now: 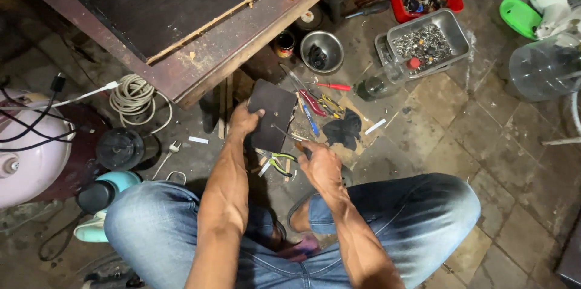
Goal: The person sits on the floor and uses a screwdriver to remove screws from a small black rectangular device. They then use a knife to scrape the surface of the device and remove a small component.
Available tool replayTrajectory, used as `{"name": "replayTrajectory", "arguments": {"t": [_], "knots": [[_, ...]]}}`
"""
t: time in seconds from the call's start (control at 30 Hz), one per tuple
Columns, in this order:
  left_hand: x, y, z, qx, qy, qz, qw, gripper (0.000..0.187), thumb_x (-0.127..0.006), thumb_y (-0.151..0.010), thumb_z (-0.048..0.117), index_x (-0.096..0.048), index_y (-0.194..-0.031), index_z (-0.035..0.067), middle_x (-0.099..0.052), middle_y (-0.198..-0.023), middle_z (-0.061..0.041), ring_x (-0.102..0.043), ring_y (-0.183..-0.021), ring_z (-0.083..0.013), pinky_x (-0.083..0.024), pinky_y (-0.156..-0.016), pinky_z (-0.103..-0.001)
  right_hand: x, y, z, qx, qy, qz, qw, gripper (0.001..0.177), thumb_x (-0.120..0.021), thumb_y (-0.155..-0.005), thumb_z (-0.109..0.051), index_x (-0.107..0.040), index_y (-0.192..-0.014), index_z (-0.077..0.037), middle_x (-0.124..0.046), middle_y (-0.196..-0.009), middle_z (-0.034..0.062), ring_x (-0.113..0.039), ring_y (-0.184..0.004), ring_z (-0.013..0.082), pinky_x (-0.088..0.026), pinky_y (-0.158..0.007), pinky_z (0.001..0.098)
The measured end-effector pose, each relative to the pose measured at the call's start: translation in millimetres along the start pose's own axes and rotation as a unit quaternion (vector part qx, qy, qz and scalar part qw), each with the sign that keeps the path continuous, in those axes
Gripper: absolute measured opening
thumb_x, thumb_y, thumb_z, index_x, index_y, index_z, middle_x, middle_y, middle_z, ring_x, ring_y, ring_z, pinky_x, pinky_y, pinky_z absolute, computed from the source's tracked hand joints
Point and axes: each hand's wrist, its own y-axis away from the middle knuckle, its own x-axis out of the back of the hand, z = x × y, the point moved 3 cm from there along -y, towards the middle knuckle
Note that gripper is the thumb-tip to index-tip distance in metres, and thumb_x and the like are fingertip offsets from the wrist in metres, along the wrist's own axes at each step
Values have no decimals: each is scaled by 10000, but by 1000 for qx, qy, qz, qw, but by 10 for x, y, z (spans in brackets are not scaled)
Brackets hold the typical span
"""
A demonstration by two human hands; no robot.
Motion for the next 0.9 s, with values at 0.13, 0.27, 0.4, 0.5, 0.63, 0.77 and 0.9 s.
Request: {"name": "replayTrajectory", "arguments": {"t": [0.13, 0.27, 0.4, 0.5, 0.63, 0.77, 0.9], "knots": [[108, 37, 237, 6, -127, -42, 991, 573, -646, -911, 476, -528, -1422, 247, -640, -1348, -76, -572, -1292, -262, -471, -1074, -456, 82, 42, -69, 16, -29, 3, 999, 379, -613, -865, -284, -726, -1226, -259, -716, -1169, 119, -677, -1118, 357, -538, -977, 491], [92, -150, 170, 14, -141, -46, 989, 610, -632, -917, 493, -484, -1459, 257, -614, -1386, -57, -546, -1320, -238, -443, -1097, -461, -18, -1, 4, 17, -45, 5, 999, 371, -624, -865, -266, -729, -1219, -235, -714, -1167, 139, -676, -1118, 369, -535, -971, 510], [161, -202, 228, 7, -166, -53, 985, 642, -596, -944, 470, -444, -1496, 180, -575, -1429, -138, -526, -1339, -291, -441, -1101, -498, -66, -36, 4, 29, -49, 1, 998, 374, -617, -855, -316, -722, -1212, -276, -709, -1181, 107, -672, -1115, 367, -534, -975, 518], [245, -47, 446, -5, -186, -64, 980, 613, -570, -964, 398, -447, -1490, 108, -563, -1429, -187, -517, -1344, -321, -441, -1105, -506, -115, -42, 0, 50, -35, 4, 998, 376, -606, -857, -339, -712, -1215, -298, -698, -1181, 95, -669, -1110, 375, -532, -977, 525], [298, 69, 605, -20, -210, -67, 975, 623, -594, -963, 349, -443, -1481, 38, -572, -1401, -234, -531, -1324, -348, -452, -1097, -502, -96, 28, -77, 69, 5, 3, 998, 382, -585, -871, -334, -687, -1239, -345, -676, -1195, 69, -656, -1136, 355, -531, -992, 500], [275, 147, 674, -46, -198, -78, 976, 676, -657, -927, 309, -389, -1512, 102, -549, -1430, -213, -504, -1345, -354, -437, -1112, -513, -28, 37, -115, 67, 18, 9, 998, 373, -572, -873, -364, -682, -1229, -372, -662, -1220, 56, -651, -1150, 344, -532, -991, 489], [206, 60, 613, -66, -216, -77, 971, 675, -692, -907, 288, -413, -1492, 100, -566, -1418, -199, -510, -1343, -344, -431, -1125, -516, -50, -67, -4, 44, -44, 7, 998, 362, -629, -840, -323, -737, -1186, -328, -727, -1123, 78, -693, -1077, 344, -555, -939, 475]]}}
